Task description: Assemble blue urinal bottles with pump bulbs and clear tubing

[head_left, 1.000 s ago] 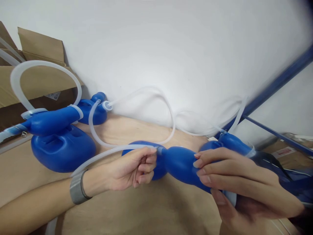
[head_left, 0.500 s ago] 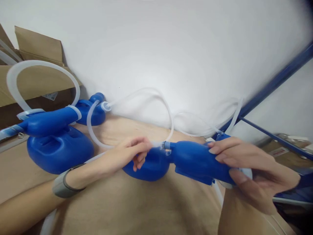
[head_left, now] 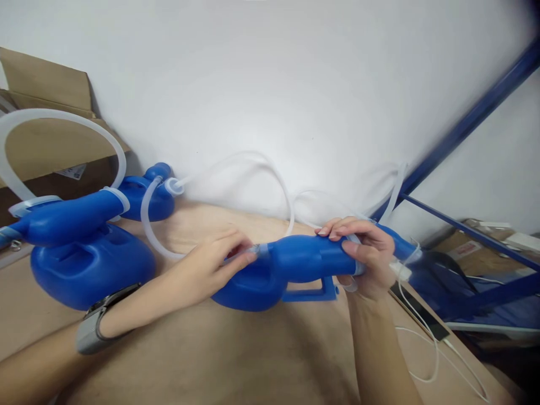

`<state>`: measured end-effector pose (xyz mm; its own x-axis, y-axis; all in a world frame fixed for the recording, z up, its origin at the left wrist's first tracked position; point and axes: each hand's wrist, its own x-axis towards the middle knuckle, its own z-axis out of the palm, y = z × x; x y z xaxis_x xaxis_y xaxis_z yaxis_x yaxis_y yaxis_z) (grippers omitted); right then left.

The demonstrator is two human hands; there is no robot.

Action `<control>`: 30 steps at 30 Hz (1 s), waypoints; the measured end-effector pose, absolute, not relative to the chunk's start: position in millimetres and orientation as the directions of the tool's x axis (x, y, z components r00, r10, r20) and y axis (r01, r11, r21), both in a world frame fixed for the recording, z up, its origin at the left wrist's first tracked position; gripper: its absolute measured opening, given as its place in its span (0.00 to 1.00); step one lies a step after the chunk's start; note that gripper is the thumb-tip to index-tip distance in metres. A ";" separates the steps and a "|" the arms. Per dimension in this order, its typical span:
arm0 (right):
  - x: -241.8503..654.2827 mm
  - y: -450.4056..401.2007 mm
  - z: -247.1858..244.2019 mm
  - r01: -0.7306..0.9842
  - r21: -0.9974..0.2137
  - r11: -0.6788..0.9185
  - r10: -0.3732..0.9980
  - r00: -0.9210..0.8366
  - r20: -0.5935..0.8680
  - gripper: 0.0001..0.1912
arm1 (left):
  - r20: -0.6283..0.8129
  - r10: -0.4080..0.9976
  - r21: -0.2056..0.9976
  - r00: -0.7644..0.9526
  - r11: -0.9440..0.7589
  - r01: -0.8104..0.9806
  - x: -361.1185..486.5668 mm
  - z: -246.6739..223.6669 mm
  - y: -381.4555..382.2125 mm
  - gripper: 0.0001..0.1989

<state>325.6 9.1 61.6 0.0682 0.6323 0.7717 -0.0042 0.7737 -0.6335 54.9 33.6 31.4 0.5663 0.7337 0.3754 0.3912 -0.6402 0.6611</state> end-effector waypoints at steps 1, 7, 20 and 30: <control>325.2 9.1 61.5 -0.006 -0.638 0.770 0.637 0.069 0.768 0.11 | 0.354 0.746 0.677 0.564 -0.620 0.396 55.1 30.8 34.5 0.17; 334.1 9.5 62.2 -0.044 -0.611 0.791 0.611 -0.014 0.792 0.10 | 0.069 0.768 0.878 0.637 -0.350 0.327 53.0 31.0 40.8 0.20; 345.1 7.2 64.6 -0.084 -0.457 0.886 0.425 -0.248 0.871 0.05 | -0.335 0.519 0.851 0.786 0.525 0.017 59.9 22.0 43.4 0.15; 351.0 3.5 65.5 -0.027 -0.437 0.899 0.418 -0.244 0.875 0.02 | -0.240 0.486 0.951 0.840 0.292 0.102 57.5 23.7 44.4 0.17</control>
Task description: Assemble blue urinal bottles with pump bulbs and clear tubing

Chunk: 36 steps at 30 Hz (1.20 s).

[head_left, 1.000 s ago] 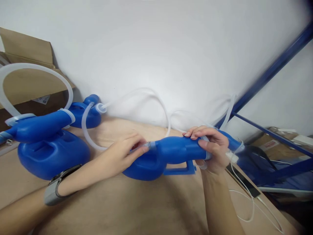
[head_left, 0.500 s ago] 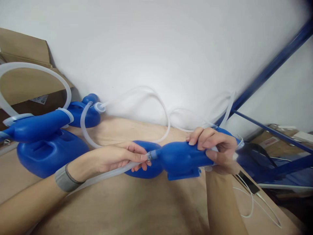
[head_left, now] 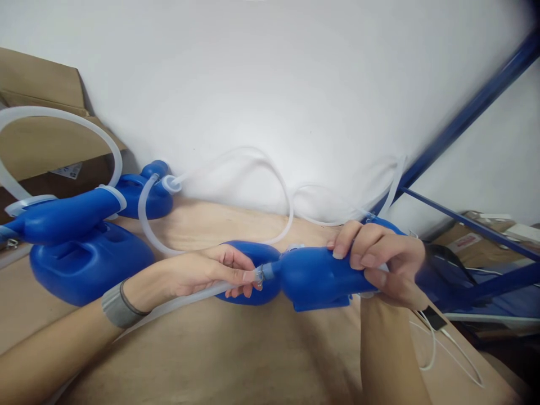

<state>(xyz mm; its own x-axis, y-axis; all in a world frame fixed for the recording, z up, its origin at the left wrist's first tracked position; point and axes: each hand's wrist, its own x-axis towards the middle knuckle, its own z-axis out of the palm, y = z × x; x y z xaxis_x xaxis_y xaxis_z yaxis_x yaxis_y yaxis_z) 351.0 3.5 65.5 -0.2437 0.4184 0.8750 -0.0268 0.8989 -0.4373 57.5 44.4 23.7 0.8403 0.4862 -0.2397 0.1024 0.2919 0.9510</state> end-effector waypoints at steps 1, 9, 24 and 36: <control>351.1 4.4 65.2 -0.015 -0.449 0.893 0.434 -0.230 0.871 0.02 | -0.229 0.488 0.953 0.842 0.289 0.092 57.0 23.6 44.0 0.17; 348.7 11.1 61.1 -0.001 -0.503 0.864 0.492 -0.211 0.845 0.07 | -0.197 0.514 0.970 0.835 0.227 0.089 54.8 24.7 44.7 0.18; 349.5 34.2 40.7 0.257 -0.841 0.477 0.877 -0.206 0.434 0.39 | -0.294 0.592 0.892 0.750 0.451 -0.006 51.7 36.8 30.2 0.24; 350.7 34.3 44.4 0.792 -0.552 0.262 0.896 -0.412 -0.165 0.23 | -0.263 0.838 0.938 0.477 0.338 -0.077 67.0 13.3 61.2 0.16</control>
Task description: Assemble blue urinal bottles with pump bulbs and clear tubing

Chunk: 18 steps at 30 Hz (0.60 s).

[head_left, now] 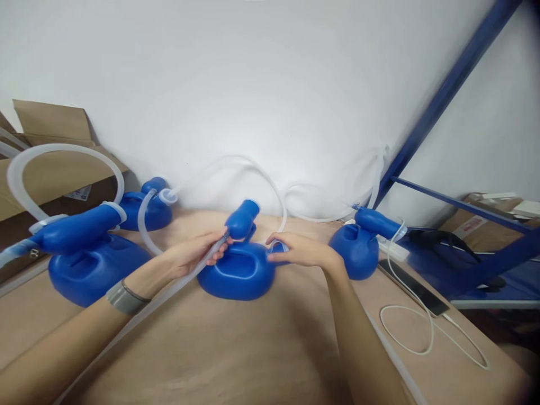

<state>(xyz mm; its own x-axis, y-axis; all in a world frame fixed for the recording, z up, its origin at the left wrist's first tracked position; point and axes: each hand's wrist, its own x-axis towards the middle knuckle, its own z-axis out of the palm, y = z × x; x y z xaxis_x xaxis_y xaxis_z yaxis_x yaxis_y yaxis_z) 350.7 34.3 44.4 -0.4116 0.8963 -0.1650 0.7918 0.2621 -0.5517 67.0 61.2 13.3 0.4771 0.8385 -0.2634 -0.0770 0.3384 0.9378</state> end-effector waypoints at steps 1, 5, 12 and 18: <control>348.5 33.6 44.2 0.808 -0.535 0.249 0.905 -0.390 -0.168 0.22 | -0.267 0.834 0.941 0.483 0.334 -0.057 70.9 11.3 59.7 0.16; 338.9 30.9 41.3 0.886 -0.425 0.185 0.950 -0.271 -0.153 0.20 | -0.288 0.830 0.946 0.478 0.325 0.005 77.7 13.2 52.2 0.19; 319.8 31.2 37.6 0.933 -0.348 0.094 0.986 -0.135 -0.097 0.18 | -0.348 0.827 0.920 0.441 0.392 -0.009 51.6 35.0 24.2 0.16; 328.4 41.7 31.1 0.912 -0.396 0.104 0.988 -0.141 -0.066 0.26 | -0.330 0.815 0.937 0.476 0.344 0.059 19.5 43.2 3.8 0.17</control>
